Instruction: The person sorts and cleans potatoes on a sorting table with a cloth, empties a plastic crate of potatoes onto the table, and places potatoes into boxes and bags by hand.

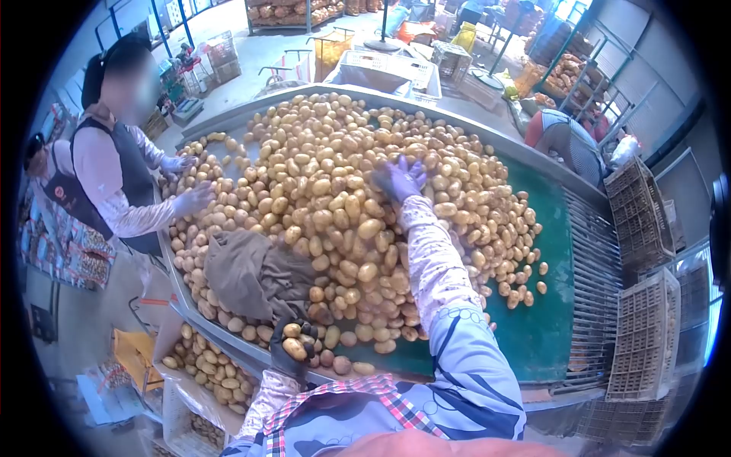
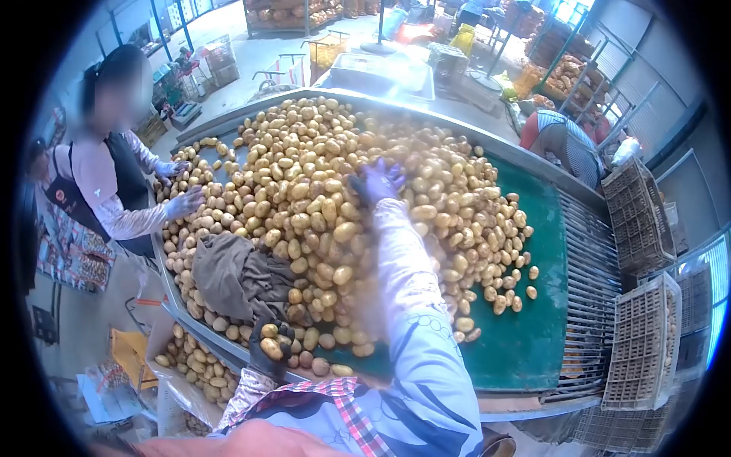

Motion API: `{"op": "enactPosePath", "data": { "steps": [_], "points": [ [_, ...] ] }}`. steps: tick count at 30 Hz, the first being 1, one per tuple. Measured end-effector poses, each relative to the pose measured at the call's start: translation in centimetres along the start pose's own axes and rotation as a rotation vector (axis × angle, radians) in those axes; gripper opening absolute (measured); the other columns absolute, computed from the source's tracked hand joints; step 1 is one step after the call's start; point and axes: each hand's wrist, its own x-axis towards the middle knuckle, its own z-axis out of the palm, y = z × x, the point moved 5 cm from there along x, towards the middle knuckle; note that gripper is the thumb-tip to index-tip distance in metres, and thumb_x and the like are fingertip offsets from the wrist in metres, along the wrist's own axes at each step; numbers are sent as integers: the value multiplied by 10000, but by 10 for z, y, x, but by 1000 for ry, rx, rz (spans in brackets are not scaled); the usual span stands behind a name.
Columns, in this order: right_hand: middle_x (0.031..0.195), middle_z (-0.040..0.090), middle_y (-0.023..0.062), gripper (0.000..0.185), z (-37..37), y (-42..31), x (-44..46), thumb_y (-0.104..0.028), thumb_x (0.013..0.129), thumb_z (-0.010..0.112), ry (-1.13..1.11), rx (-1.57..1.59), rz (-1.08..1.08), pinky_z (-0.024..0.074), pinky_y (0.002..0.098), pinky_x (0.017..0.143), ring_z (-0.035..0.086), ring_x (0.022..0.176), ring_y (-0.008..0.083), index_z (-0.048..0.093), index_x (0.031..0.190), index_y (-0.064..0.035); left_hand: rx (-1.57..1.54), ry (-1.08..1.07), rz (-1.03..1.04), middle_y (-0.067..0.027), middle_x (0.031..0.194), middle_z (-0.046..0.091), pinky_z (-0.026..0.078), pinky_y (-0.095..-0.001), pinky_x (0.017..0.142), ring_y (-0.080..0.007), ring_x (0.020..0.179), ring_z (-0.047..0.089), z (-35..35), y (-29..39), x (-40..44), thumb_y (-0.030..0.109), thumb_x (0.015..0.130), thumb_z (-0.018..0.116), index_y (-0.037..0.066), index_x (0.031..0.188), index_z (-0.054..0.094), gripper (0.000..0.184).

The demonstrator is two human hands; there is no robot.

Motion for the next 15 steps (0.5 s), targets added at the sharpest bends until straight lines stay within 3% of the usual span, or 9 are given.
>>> {"op": "enactPosePath", "data": {
  "steps": [2,4,5,7,9,11,13,15],
  "points": [
    [1506,284,125,615,14,-28,12,-636,756,599,19,-122,-112,-11,669,1075,107,1393,482,566,1273,-305,587,-73,385,-40,857,553,479,-235,596,-165,724,561,18,18,3,183,799,678,72,969,520,257],
    [1390,421,104,642,41,-57,15,-643,721,638,-224,-149,-280,147,704,1029,207,1363,432,590,1229,-254,951,79,353,-26,802,534,444,-235,625,-134,701,532,44,32,0,256,783,721,77,960,491,340],
    [1370,438,108,652,46,-65,-8,-637,707,659,-116,-97,-336,200,711,1005,226,1365,405,590,1213,-231,1004,22,370,-38,895,568,502,-259,647,-181,850,581,-3,19,12,141,799,678,76,970,509,249],
    [1411,389,117,582,60,-78,-23,-515,769,681,-234,-62,-466,234,717,986,256,1365,362,567,1246,-202,945,80,298,-35,886,540,456,-250,628,-136,745,540,37,27,16,341,769,739,84,965,491,407],
    [1283,529,119,436,40,-87,-56,-390,843,652,-240,-40,-774,353,592,995,433,1262,322,596,1206,-155,645,56,169,-47,922,545,478,-270,660,-155,798,549,19,15,24,284,783,722,93,1009,482,381],
    [1047,656,114,333,23,-80,-37,-293,873,632,-492,379,-688,467,414,920,600,1060,288,627,1152,-112,345,43,50,-58,957,549,501,-290,692,-174,852,558,-13,-1,30,227,797,706,102,1053,473,369],
    [899,674,138,236,11,-62,18,-176,846,627,10,354,-649,508,384,727,652,847,291,644,1068,-96,42,40,-65,-70,992,554,523,-310,724,-194,905,568,-40,-16,28,171,811,690,111,1098,463,370],
    [1081,590,130,256,-15,-49,47,-170,793,616,338,-23,-446,453,487,827,576,1000,353,589,1043,-122,128,48,-13,-70,1006,556,532,-315,742,-192,918,571,-44,-14,25,148,801,701,109,1118,456,402]
  ]
}}
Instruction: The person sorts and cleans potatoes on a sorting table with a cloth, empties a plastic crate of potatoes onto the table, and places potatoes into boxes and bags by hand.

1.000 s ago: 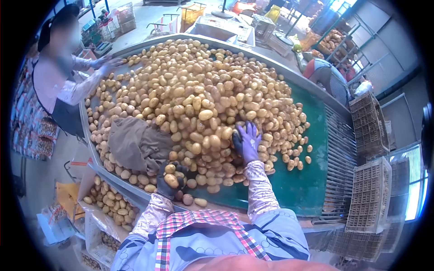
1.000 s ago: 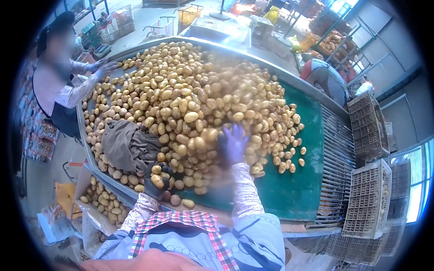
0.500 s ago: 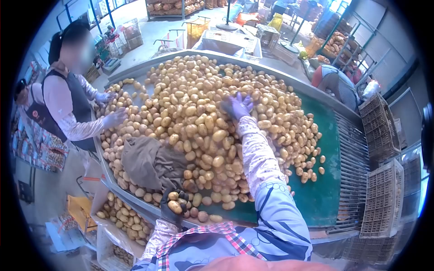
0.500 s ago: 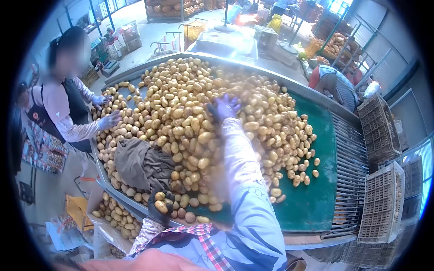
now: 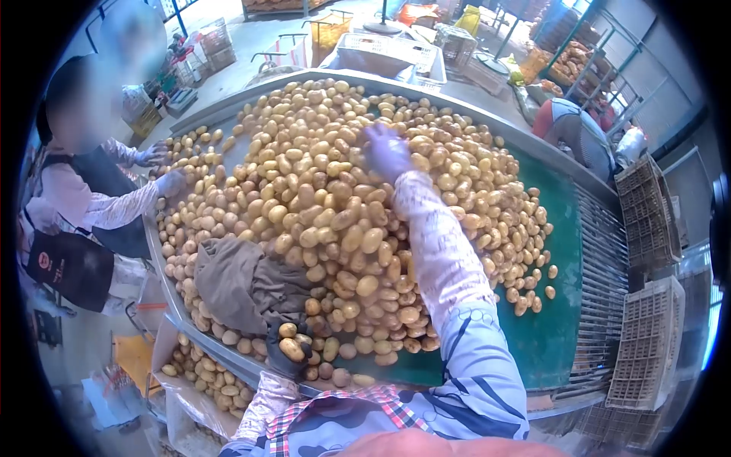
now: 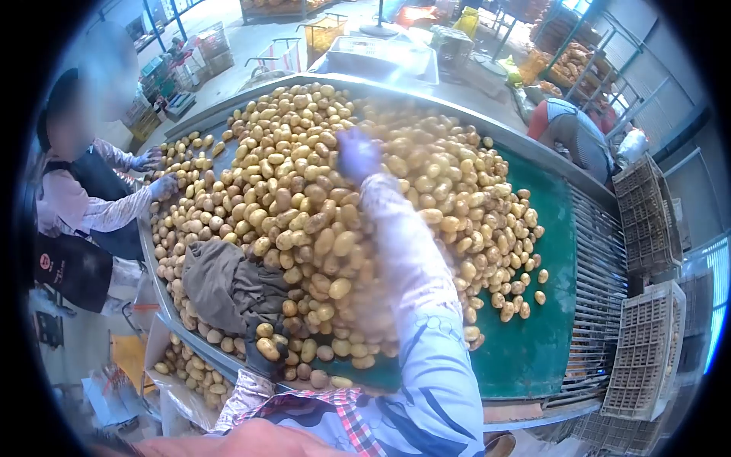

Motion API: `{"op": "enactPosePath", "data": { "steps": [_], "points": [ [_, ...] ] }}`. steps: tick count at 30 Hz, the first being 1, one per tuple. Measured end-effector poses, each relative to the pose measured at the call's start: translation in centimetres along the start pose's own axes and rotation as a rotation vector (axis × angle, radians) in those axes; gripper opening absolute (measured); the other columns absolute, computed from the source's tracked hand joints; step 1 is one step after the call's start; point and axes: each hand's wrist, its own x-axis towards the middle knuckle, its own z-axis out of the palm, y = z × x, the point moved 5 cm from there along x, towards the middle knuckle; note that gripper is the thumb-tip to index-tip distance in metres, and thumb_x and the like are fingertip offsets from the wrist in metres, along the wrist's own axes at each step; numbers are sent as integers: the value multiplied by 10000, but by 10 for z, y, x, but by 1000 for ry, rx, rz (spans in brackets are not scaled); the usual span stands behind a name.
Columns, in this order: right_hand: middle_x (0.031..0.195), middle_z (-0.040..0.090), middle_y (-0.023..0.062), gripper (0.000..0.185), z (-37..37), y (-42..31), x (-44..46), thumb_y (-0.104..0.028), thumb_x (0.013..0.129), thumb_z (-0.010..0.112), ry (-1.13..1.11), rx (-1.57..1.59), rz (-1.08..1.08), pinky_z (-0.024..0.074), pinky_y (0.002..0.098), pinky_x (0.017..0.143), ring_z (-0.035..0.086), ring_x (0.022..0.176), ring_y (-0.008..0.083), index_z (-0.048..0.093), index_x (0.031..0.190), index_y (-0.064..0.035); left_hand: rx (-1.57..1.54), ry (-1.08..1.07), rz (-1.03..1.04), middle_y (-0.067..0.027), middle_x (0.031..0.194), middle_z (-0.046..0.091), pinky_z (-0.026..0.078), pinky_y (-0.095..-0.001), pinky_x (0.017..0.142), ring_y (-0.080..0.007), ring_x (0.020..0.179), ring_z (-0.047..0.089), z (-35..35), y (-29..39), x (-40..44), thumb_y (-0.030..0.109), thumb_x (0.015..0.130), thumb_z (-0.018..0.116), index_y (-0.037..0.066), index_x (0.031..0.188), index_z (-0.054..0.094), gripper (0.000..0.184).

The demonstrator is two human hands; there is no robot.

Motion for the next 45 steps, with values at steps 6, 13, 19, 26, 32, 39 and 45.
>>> {"op": "enactPosePath", "data": {
  "steps": [6,13,19,26,32,39,45],
  "points": [
    [1245,572,175,365,52,57,1,-308,846,527,-408,-144,231,446,435,962,574,1112,348,634,1142,-123,603,35,327,-6,839,508,475,-255,683,-107,733,515,66,36,-3,158,752,729,89,960,455,351],
    [1099,653,116,317,-31,41,-74,-57,813,606,-131,445,165,480,313,873,619,1002,211,612,1129,-38,-71,195,-74,-63,847,578,495,-249,467,-174,677,578,70,35,-16,369,968,459,62,981,553,321],
    [1190,584,68,448,-105,-104,-175,-49,830,673,-245,1191,157,448,303,949,544,1101,161,531,1253,-8,-132,201,-194,-88,891,602,495,-267,537,-179,694,590,100,57,-19,351,926,482,40,1090,553,359],
    [1211,550,73,601,-86,-225,-244,31,739,723,-440,1345,102,433,301,954,518,1112,157,493,1294,9,156,-100,176,-95,992,622,508,-277,659,-184,777,607,70,74,-35,318,886,551,57,1177,545,391],
    [1168,602,105,653,-92,-287,-261,31,691,754,-490,982,-173,494,309,870,585,1038,174,498,1291,-10,194,-132,446,-92,1049,629,511,-291,778,-190,869,617,36,104,-91,211,750,696,55,1162,549,464],
    [1153,597,90,395,-65,-304,-263,-43,895,576,-496,1146,-57,448,304,903,553,1046,167,493,1276,18,-396,-160,363,-124,1113,595,501,-362,882,-269,1031,596,-26,96,-119,160,795,666,26,1242,482,502],
    [1184,590,167,421,25,-282,-272,-180,875,654,-538,549,-347,459,347,911,580,1060,269,529,1233,2,-712,-301,400,-191,1141,575,534,-296,616,-271,951,605,-74,96,-149,243,936,472,2,1311,438,448]
  ]
}}
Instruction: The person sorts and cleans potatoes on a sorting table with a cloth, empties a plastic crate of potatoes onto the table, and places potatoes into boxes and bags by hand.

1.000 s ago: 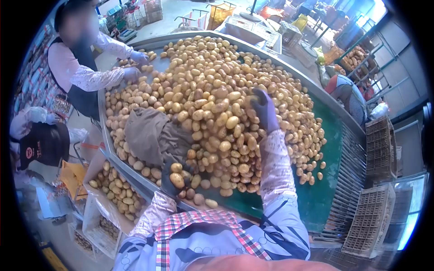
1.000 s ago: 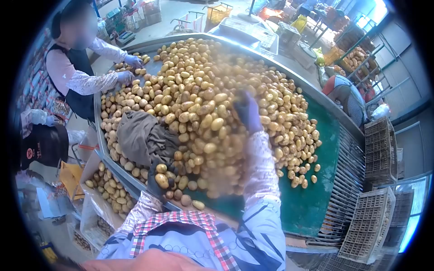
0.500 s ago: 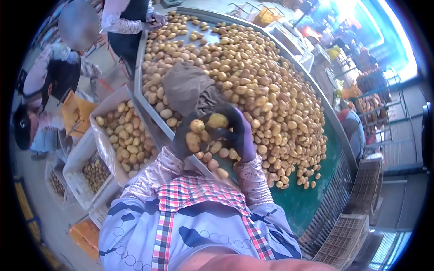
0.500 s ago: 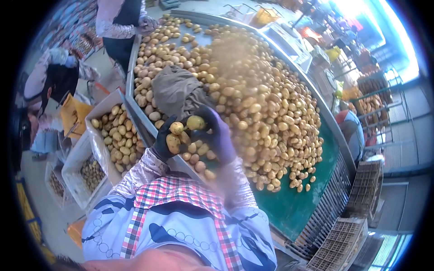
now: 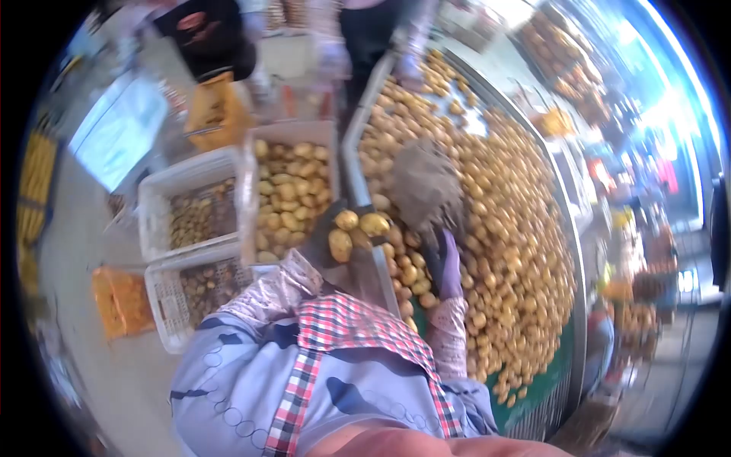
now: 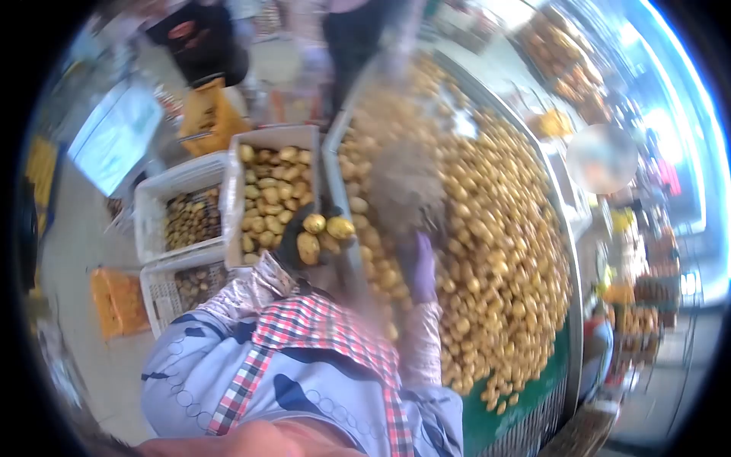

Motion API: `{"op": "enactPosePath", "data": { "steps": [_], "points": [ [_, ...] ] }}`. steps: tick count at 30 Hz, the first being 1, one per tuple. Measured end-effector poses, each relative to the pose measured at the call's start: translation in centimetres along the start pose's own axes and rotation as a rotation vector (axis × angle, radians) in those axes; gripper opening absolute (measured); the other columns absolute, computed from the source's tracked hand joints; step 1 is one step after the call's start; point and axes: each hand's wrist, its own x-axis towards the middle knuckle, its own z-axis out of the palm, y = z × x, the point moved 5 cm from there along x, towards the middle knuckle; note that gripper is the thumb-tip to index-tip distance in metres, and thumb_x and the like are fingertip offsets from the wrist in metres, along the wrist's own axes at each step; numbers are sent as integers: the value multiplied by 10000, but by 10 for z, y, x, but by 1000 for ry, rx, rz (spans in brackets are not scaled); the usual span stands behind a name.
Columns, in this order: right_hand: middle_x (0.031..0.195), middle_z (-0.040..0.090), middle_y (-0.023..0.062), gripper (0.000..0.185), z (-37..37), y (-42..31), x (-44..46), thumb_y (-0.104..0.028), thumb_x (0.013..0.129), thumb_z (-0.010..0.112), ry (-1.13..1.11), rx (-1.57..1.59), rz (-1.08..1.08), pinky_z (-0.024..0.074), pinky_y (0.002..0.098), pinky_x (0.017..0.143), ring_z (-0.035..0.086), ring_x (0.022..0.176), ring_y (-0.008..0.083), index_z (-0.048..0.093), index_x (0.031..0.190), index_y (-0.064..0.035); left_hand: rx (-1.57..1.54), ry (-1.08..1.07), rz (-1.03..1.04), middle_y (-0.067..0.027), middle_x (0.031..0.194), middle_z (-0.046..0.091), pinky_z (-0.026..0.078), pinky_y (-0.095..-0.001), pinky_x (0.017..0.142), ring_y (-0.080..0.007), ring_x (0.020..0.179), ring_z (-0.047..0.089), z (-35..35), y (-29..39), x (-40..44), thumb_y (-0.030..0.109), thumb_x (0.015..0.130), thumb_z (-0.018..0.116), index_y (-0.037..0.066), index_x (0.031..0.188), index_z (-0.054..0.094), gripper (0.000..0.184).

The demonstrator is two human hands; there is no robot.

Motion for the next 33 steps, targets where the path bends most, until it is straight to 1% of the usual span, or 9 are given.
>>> {"op": "enactPosePath", "data": {
  "steps": [5,9,14,17,19,21,25,27,33],
  "points": [
    [997,586,186,296,44,26,-12,-138,781,660,71,-230,-116,504,427,758,592,871,380,596,1053,-42,-233,319,-44,-156,1144,588,520,-281,612,-229,873,603,-5,55,-69,367,966,451,39,1301,473,469],
    [1025,592,181,316,41,19,-9,-126,791,675,-22,-106,1,511,395,730,614,869,338,592,1079,-26,186,705,289,-100,988,612,459,-288,515,-204,713,586,36,85,-124,473,916,510,73,1197,540,491],
    [1022,618,198,352,41,2,9,-171,787,702,-111,-92,128,497,391,776,618,906,331,595,1070,9,110,587,461,-85,964,585,448,-247,501,-188,684,546,19,109,-132,458,906,526,81,1170,535,460],
    [1019,618,187,345,62,72,9,-156,786,695,28,863,834,489,375,791,609,910,320,591,1071,9,-191,231,535,-89,946,562,457,-243,535,-174,719,527,42,147,-97,462,874,556,105,1137,551,443],
    [1031,620,159,321,44,-2,24,-103,809,654,-182,-118,298,486,346,799,594,916,264,571,1098,7,-17,242,786,-108,1007,555,479,-286,588,-222,781,544,17,184,-80,483,872,533,101,1118,564,455],
    [1038,619,145,296,42,-14,26,-57,824,622,-118,-440,78,486,335,796,587,918,232,562,1104,17,-115,135,850,-131,1103,555,504,-337,651,-298,881,576,6,217,-55,509,870,505,97,1104,574,479],
    [1006,605,117,274,49,-68,39,-14,846,576,-14,-220,-173,475,310,805,585,913,231,571,1117,26,-194,150,842,-135,1036,603,523,-378,647,-301,864,597,-26,274,-29,543,838,480,69,1097,569,547],
    [1024,615,170,281,61,-57,39,-41,851,585,-79,341,180,477,353,827,595,931,301,568,1122,34,-226,319,993,-113,1017,615,521,-412,647,-311,856,595,-54,313,-24,556,838,475,105,1041,583,506],
    [1072,585,233,392,70,-90,25,-77,767,654,-136,-219,-84,480,442,834,577,964,419,554,1132,21,57,235,1041,-117,1035,603,502,-441,756,-334,945,573,-167,436,-19,496,875,477,119,1054,566,427]
  ]
}}
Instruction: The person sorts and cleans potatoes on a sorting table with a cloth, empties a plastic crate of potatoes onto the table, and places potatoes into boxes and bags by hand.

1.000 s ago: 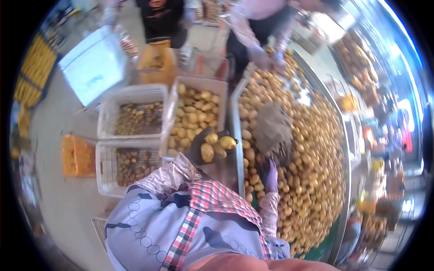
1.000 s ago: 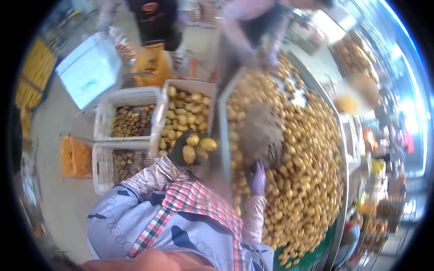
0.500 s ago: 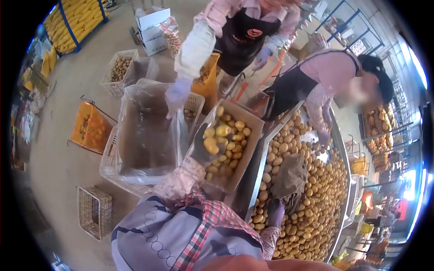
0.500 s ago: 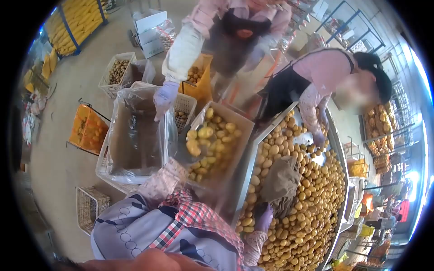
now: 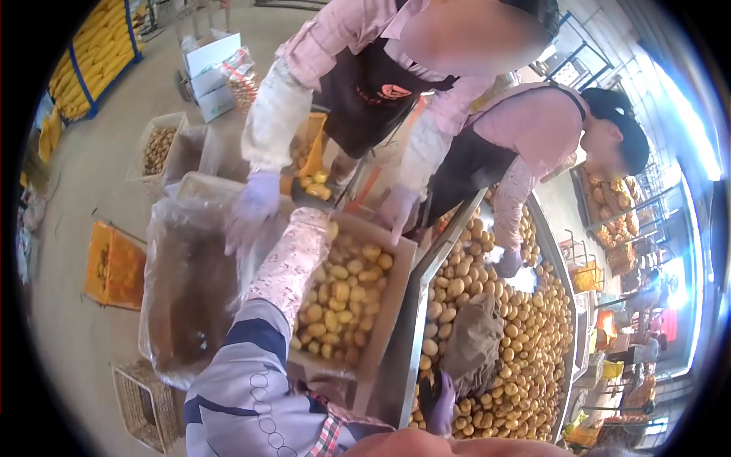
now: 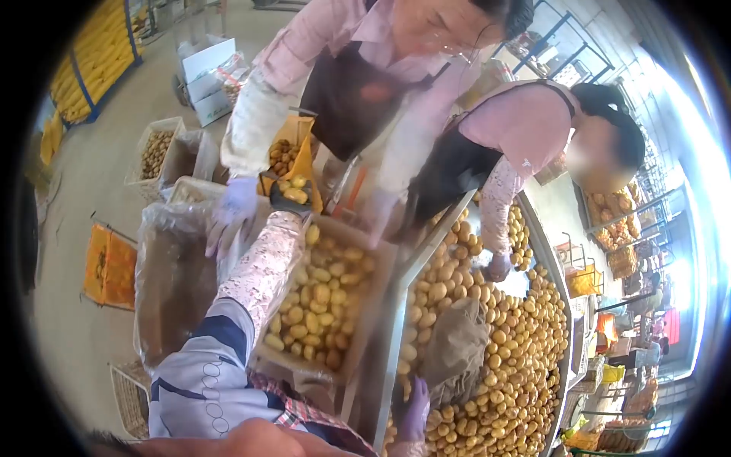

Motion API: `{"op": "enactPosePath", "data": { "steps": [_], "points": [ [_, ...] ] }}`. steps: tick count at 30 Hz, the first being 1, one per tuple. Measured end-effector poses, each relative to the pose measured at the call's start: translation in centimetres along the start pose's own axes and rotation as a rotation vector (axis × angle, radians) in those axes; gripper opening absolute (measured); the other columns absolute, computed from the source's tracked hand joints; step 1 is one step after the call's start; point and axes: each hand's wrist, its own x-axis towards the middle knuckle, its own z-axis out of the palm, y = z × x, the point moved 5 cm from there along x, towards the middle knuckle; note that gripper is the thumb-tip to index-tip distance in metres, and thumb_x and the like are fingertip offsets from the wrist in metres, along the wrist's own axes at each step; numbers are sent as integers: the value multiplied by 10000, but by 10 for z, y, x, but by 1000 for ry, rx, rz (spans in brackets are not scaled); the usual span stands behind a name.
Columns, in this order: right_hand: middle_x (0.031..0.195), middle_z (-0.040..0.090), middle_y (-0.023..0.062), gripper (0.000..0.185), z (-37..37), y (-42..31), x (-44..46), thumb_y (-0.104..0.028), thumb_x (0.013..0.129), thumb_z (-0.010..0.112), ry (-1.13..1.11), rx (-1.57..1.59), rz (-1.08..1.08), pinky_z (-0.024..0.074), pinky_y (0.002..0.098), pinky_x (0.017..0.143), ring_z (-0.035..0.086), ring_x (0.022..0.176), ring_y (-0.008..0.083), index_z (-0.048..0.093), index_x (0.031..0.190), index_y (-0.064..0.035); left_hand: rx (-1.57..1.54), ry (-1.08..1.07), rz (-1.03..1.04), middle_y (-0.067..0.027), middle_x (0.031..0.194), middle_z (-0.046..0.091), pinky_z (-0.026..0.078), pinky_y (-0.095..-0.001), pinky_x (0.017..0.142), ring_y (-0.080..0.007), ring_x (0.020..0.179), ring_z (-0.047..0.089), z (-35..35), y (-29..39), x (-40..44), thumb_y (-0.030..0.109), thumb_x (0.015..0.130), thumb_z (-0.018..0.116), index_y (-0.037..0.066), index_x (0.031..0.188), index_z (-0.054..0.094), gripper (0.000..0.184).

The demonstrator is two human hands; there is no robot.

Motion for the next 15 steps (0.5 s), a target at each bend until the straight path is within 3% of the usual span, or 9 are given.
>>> {"op": "enactPosePath", "data": {
  "steps": [4,7,10,13,15],
  "points": [
    [1080,598,241,408,24,25,-9,-169,773,699,-65,-32,29,495,430,834,597,984,411,579,1121,6,487,224,123,-139,1068,589,492,-436,792,-334,974,568,4,34,65,465,879,492,88,1104,535,441],
    [1065,601,227,384,29,11,0,-162,781,683,-86,-96,87,493,436,828,595,975,405,584,1112,4,1428,388,161,-156,1093,579,484,-432,818,-334,995,563,18,48,88,441,882,504,65,1142,513,458],
    [1013,611,183,281,26,-34,14,-149,824,632,-128,-9,44,488,431,782,599,912,369,600,1052,11,2261,306,84,-173,1118,568,476,-429,845,-333,1017,559,37,23,63,418,885,515,41,1180,490,479],
    [955,615,153,234,56,-39,6,-82,849,617,-435,483,529,483,362,783,617,928,261,579,1061,12,2522,133,-18,-190,1143,558,468,-425,872,-333,1038,555,43,-1,9,394,888,526,18,1217,468,504],
    [933,607,121,232,74,-46,-11,-145,864,617,-558,397,455,470,382,767,588,912,237,596,1037,8,2546,70,-35,-201,1160,551,463,-423,889,-333,1053,553,49,-2,-41,379,890,534,3,1242,453,522]
  ]
}}
